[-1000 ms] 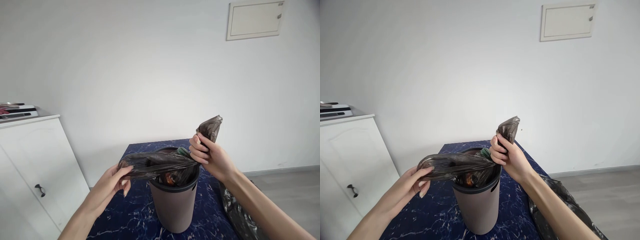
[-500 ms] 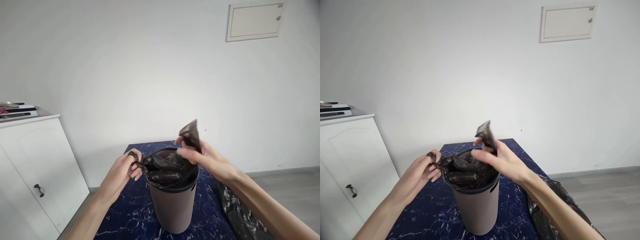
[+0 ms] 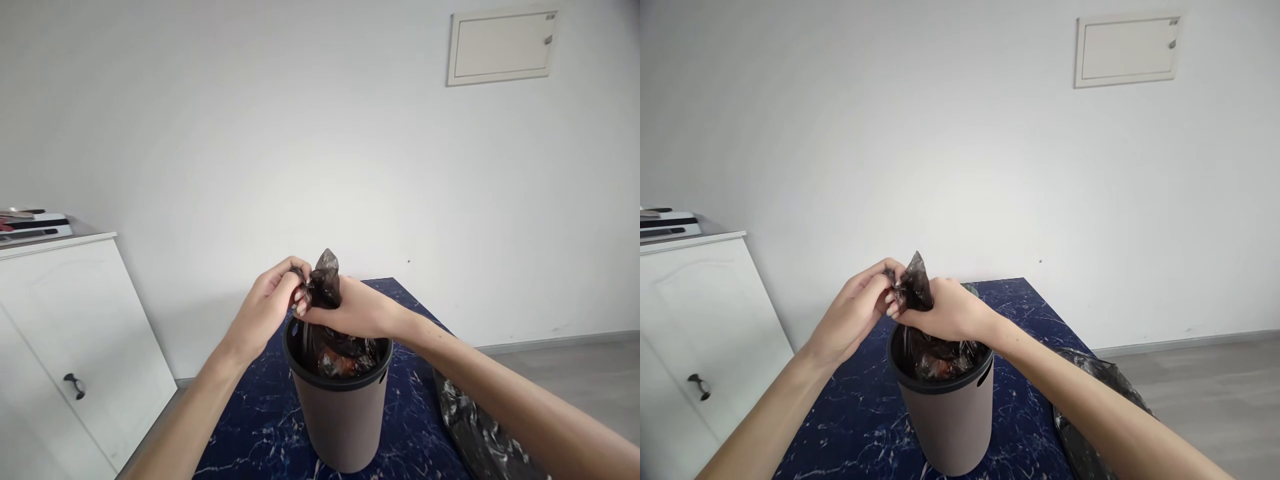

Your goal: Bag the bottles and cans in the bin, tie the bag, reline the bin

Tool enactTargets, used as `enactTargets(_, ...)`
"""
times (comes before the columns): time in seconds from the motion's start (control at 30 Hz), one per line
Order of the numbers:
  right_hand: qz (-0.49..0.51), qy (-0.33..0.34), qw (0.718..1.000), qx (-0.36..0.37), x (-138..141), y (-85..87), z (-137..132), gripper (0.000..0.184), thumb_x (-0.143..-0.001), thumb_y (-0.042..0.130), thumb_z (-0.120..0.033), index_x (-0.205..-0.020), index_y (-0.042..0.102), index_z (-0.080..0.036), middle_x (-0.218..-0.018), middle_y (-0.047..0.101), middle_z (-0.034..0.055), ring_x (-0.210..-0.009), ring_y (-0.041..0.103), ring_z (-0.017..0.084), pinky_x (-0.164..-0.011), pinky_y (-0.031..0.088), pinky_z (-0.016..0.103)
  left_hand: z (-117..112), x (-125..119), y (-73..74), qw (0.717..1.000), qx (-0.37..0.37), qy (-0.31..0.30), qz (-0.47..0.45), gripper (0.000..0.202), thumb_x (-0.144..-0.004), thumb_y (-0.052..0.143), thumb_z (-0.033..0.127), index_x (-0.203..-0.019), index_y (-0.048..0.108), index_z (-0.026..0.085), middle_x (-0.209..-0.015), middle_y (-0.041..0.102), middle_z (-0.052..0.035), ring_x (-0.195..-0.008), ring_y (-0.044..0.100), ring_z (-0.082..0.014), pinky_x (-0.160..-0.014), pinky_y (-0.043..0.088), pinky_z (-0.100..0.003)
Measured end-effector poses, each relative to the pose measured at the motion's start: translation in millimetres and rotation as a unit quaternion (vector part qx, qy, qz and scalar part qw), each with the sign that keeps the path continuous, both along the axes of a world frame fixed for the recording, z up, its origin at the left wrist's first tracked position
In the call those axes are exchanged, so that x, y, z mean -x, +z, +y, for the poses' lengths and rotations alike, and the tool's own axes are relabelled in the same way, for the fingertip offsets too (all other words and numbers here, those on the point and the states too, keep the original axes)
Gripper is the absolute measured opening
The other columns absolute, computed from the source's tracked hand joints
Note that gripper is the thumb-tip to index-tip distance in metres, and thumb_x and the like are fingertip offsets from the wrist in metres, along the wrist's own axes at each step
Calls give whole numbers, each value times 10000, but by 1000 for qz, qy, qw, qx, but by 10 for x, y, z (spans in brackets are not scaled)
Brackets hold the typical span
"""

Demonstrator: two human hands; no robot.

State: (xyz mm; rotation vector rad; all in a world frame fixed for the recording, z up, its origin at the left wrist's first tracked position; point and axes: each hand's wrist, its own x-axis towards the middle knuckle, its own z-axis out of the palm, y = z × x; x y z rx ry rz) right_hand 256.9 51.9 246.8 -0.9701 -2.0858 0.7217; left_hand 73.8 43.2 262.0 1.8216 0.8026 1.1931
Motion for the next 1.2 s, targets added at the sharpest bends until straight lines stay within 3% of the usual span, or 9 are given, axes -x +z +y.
enactTargets(0.17, 7, -19, 999, -39, -1, 75, 90, 200, -974, 617, -207, -842, 768, -205, -752, 718, 17, -722, 641, 179, -728, 477, 333, 26, 41, -38, 995, -63, 59, -51, 125, -1046, 576, 336, -1116, 653, 266, -888, 572, 17, -809, 526, -161, -760, 466, -283)
enactTargets(0.27, 28, -22, 998, -54, -29, 63, 117, 256, -981, 582, -210, -789, 751, -203, -716, 698, 20, -687, 618, 179, -708, 463, 341, 70, 75, -243, 984, -76, 126, -103, 534, -975, 759, 446, -1406, 466, 332, -1217, 670, -22, -1098, 625, -195, -939, 496, -292)
enactTargets(0.4, 50, -22, 997, -53, -51, 43, 109, 257, -998, 588, -289, -791, 724, -220, -835, 753, 58, -774, 659, 227, -723, 477, 375, 183, 82, -533, 998, -29, 62, -4, 762, -840, 917, 397, -1469, 492, 328, -1471, 655, -105, -1387, 594, -304, -1101, 496, -364)
enactTargets(0.53, 58, 12, 998, -26, -54, 72, 62, 241, -997, 611, -302, -787, 707, -231, -795, 726, 54, -723, 635, 218, -676, 467, 372, 272, 15, -613, 998, -28, 32, 46, 514, -800, 944, 409, -1248, 731, 273, -1381, 735, -127, -1310, 662, -397, -1023, 557, -408)
enactTargets(0.73, 86, 34, 995, -29, -67, 80, 20, 298, -980, 631, -267, -686, 594, -237, -691, 634, 18, -644, 532, 182, -626, 407, 347, 275, -75, -551, 996, -63, 52, 47, 413, -840, 913, 424, -1198, 769, 276, -1322, 770, -98, -1272, 669, -393, -1068, 529, -422)
enactTargets(0.9, 122, 36, 992, -22, -141, 115, -23, 379, -1049, 625, -431, -730, 580, -233, -755, 622, 21, -689, 521, 179, -680, 426, 362, 280, -81, -537, 996, -67, 44, 41, 270, -923, 837, 468, -1092, 811, 259, -1143, 812, -75, -1112, 719, -355, -977, 553, -384)
enactTargets(1.03, 189, 43, 981, 10, -248, 128, -50, 433, -1068, 584, -624, -892, 645, -234, -663, 399, -60, -589, 345, 129, -610, 347, 333, 324, -50, -557, 997, -55, 48, -6, 394, -1016, 687, 602, -1033, 836, 238, -1100, 811, -69, -1099, 726, -303, -1019, 532, -342)
enactTargets(1.13, 260, 70, 961, 65, -313, 86, -68, 489, -1020, 643, -691, -1128, 698, -217, -703, 369, -78, -584, 285, 113, -549, 263, 307, 371, -29, -572, 994, -29, 70, -74, 465, -1013, 656, 668, -1056, 834, 241, -1127, 806, -57, -1109, 717, -250, -1002, 518, -277)
enactTargets(1.2, 313, 86, 941, 98, -339, 49, -78, 490, -997, 690, -683, -1110, 716, -207, -696, 375, -81, -589, 300, 108, -560, 282, 298, 401, -39, -565, 988, -8, 75, -134, 486, -998, 662, 694, -1065, 820, 240, -1152, 799, -53, -1114, 712, -223, -965, 526, -249)
